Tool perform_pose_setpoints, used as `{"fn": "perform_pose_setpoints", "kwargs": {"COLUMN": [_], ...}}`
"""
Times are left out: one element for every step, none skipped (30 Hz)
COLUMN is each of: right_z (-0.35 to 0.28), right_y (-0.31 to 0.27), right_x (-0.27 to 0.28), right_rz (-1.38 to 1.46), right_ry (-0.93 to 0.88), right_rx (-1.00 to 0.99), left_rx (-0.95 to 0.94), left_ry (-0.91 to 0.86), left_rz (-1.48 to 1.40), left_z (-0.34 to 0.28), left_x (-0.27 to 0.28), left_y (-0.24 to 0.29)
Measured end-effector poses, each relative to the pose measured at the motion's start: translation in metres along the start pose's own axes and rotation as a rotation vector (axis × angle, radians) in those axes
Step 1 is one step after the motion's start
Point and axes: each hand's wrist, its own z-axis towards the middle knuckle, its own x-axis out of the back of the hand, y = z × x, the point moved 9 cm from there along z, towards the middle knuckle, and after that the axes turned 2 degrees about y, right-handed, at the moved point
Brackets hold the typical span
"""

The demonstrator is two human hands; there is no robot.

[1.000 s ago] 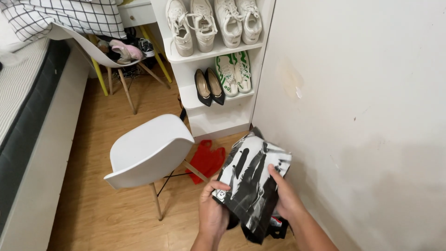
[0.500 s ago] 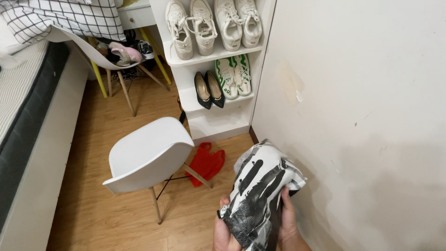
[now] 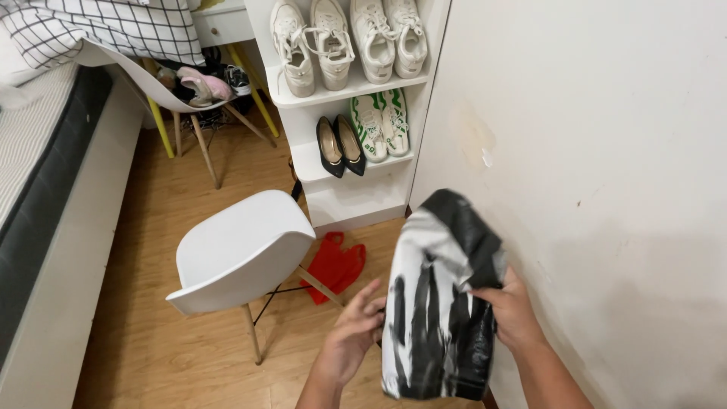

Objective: The person takes a pair of black flats from a patterned bag and places them on a white shoe rack. They then fold the bag and place it on the floor. Finally, they move a white chair to a different position in the room.

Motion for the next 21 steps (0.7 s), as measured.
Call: {"fn": "perform_pose_setpoints", "kwargs": {"right_z": [-0.003, -0.007, -0.012, -0.017, -0.023, -0.028, -0.026, -0.027, -0.03, -0.017, -0.009, -0.002, 0.001, 0.001, 0.0, -0.004, -0.007, -0.01, -0.015, -0.017, -0.02], "right_y": [-0.004, -0.004, -0.004, -0.01, -0.017, -0.025, -0.023, -0.009, 0.003, 0.027, 0.056, 0.085, 0.094, 0.106, 0.117, 0.111, 0.105, 0.099, 0.088, 0.078, 0.068], "right_x": [-0.004, -0.011, -0.018, -0.02, -0.029, -0.038, -0.03, -0.027, -0.024, -0.003, 0.011, 0.025, 0.033, 0.037, 0.041, 0.035, 0.03, 0.026, 0.015, 0.008, 0.0], "right_rz": [0.0, -0.097, -0.194, -0.194, -0.125, -0.056, -0.057, 0.023, 0.102, 0.102, 0.159, 0.217, 0.217, 0.273, 0.33, 0.33, 0.314, 0.298, 0.297, 0.273, 0.248], "right_ry": [0.0, -0.045, -0.09, -0.089, -0.161, -0.233, -0.232, -0.279, -0.324, -0.324, -0.392, -0.46, -0.46, -0.492, -0.523, -0.522, -0.501, -0.48, -0.48, -0.446, -0.411], "right_rx": [0.001, -0.027, -0.055, -0.055, -0.045, -0.034, -0.033, -0.167, -0.302, -0.302, -0.393, -0.482, -0.482, -0.547, -0.611, -0.612, -0.602, -0.591, -0.591, -0.574, -0.556], "left_rx": [-0.001, 0.022, 0.044, 0.045, 0.029, 0.013, 0.013, 0.012, 0.011, 0.011, 0.016, 0.02, 0.019, 0.035, 0.05, 0.051, 0.071, 0.09, 0.09, 0.109, 0.129], "left_ry": [-0.001, -0.005, -0.009, -0.01, 0.013, 0.036, 0.034, 0.041, 0.048, 0.049, 0.059, 0.069, 0.07, 0.061, 0.052, 0.053, 0.048, 0.043, 0.043, 0.063, 0.082], "left_rz": [0.0, 0.218, 0.436, 0.436, 0.382, 0.329, 0.329, 0.27, 0.21, 0.21, 0.217, 0.224, 0.224, 0.206, 0.187, 0.187, 0.182, 0.176, 0.175, 0.222, 0.27], "left_z": [0.008, 0.016, 0.024, 0.025, 0.027, 0.029, 0.028, 0.026, 0.024, 0.025, 0.025, 0.025, 0.026, 0.026, 0.026, 0.025, 0.023, 0.021, 0.02, 0.02, 0.019], "left_x": [-0.001, -0.001, -0.001, -0.001, 0.001, 0.003, 0.0, -0.003, -0.005, -0.006, -0.006, -0.006, -0.006, -0.007, -0.008, -0.007, -0.006, -0.006, -0.006, -0.003, 0.0], "left_y": [-0.008, -0.018, -0.029, -0.029, -0.028, -0.026, -0.021, -0.017, -0.013, -0.013, -0.013, -0.013, -0.012, -0.013, -0.014, -0.013, -0.013, -0.013, -0.012, -0.012, -0.012]}}
